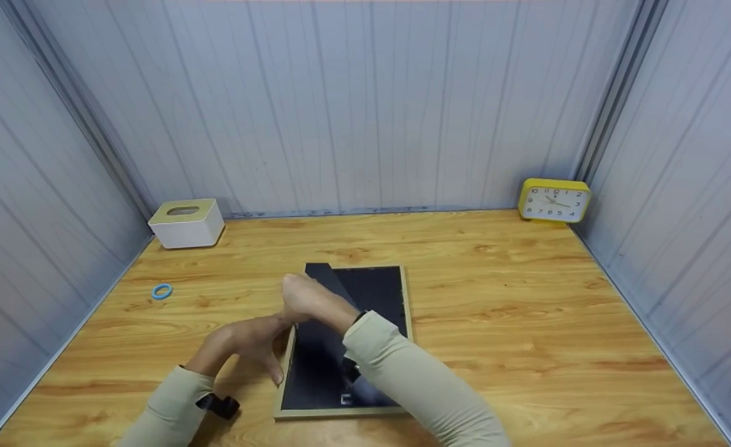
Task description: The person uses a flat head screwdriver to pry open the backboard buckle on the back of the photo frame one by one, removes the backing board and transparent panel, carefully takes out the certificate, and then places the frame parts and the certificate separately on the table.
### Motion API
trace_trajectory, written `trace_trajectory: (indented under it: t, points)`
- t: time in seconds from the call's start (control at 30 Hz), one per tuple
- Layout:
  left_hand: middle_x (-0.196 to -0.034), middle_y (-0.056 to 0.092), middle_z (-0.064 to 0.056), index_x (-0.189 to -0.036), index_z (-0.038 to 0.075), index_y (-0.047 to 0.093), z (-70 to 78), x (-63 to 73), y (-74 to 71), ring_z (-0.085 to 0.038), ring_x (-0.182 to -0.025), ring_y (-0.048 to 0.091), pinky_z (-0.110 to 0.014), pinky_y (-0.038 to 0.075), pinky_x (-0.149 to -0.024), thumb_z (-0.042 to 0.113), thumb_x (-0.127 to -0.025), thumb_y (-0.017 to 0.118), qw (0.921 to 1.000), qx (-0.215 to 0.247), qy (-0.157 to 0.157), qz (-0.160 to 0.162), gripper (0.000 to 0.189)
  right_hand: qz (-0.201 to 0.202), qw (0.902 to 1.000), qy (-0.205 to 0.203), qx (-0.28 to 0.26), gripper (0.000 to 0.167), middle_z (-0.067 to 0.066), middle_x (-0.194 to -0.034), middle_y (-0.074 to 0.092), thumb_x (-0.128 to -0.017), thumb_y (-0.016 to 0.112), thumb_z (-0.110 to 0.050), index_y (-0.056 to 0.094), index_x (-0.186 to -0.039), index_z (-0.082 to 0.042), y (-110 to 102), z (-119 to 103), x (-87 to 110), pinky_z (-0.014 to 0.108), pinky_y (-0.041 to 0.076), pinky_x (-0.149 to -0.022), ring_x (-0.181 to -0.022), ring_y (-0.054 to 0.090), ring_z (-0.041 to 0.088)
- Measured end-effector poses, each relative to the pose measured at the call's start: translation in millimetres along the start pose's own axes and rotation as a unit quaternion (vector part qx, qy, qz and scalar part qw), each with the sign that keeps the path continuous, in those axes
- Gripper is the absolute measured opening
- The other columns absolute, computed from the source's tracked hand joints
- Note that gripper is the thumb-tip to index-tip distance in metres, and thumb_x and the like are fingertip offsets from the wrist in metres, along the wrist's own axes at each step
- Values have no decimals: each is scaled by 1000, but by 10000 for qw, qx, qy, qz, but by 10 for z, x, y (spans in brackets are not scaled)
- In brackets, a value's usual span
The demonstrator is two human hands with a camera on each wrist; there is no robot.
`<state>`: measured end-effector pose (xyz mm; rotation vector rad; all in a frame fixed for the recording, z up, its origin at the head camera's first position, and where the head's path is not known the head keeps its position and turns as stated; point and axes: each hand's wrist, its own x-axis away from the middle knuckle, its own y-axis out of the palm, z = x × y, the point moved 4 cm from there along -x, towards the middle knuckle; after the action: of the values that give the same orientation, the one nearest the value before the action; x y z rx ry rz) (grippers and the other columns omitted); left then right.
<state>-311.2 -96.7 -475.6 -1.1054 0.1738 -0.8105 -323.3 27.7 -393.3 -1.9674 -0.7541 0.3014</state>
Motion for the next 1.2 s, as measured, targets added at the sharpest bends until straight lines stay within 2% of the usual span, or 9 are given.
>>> trace_trajectory:
  t: [0.13,0.33,0.6,0.7,0.77,0.83,0.93,1.0,1.2]
  points:
    - [-148,44,-11,-152,8,32,8,-9,5,-20,-136,40,-34,30,-115,43,-57,98,9998,-81,160,83,121,-14,10000,-40,68,44,-8,-44,25,-79,62,4,39,-47,-16,-19,156,112,25,19,-42,-40,17,7]
    - [-154,38,-13,-158,9,22,-11,26,-22,-23,-140,35,-37,27,-116,44,-56,98,9999,-41,62,132,132,-454,9962,-221,713,53,-10,-47,18,-85,65,4,33,-49,-16,45,381,282,25,17,-46,-45,13,7]
    - [-156,36,-18,-159,4,19,-18,30,-15,-29,-142,34,-40,28,-116,46,-57,97,9996,-162,-176,153,135,-153,9995,-183,-220,20,-4,-66,48,-96,67,-12,67,-83,3,35,892,614,25,37,-55,-57,43,11]
    - [-156,35,-19,-159,3,18,-16,37,-3,-29,-142,34,-41,29,-116,47,-58,96,9995,-154,-247,116,135,-158,9977,-57,-662,42,-1,-71,45,-88,79,-31,61,-93,6,48,1124,783,28,35,-56,-61,43,13]
    - [-156,35,-19,-159,3,17,-19,46,4,-30,-142,35,-42,30,-115,48,-58,96,9992,-181,-331,96,135,-199,9956,105,-911,70,3,-81,51,-77,87,-37,56,-117,12,55,1257,908,33,42,-65,-71,47,16]
    - [-156,35,-19,-159,3,18,-20,50,6,-30,-142,35,-42,31,-115,49,-59,95,9991,-190,-370,76,135,-231,9935,253,-1086,102,17,-105,60,-70,92,-37,39,-138,17,61,1367,1020,40,49,-83,-91,57,23]
    - [-157,33,-20,-159,3,16,-22,67,-1,-31,-142,34,-43,31,-115,48,-60,95,9988,-164,-451,44,135,-271,9899,534,-1285,132,35,-143,42,-67,94,-35,8,-153,16,69,1499,1152,52,34,-110,-128,47,37]
    - [-157,32,-20,-159,2,15,-17,70,-5,-31,-143,33,-43,30,-115,48,-60,95,9988,-157,-463,32,136,-300,9872,716,-1392,134,36,-154,25,-67,95,-35,5,-155,12,78,1569,1217,55,27,-114,-141,32,41]
    - [-160,25,-23,-160,1,7,-9,55,8,-32,-146,27,-43,27,-117,51,-60,94,9989,-115,-454,32,142,-398,9840,804,-1541,141,40,-156,14,-64,96,-34,-2,-153,15,134,1592,1416,58,22,-115,-144,21,47]
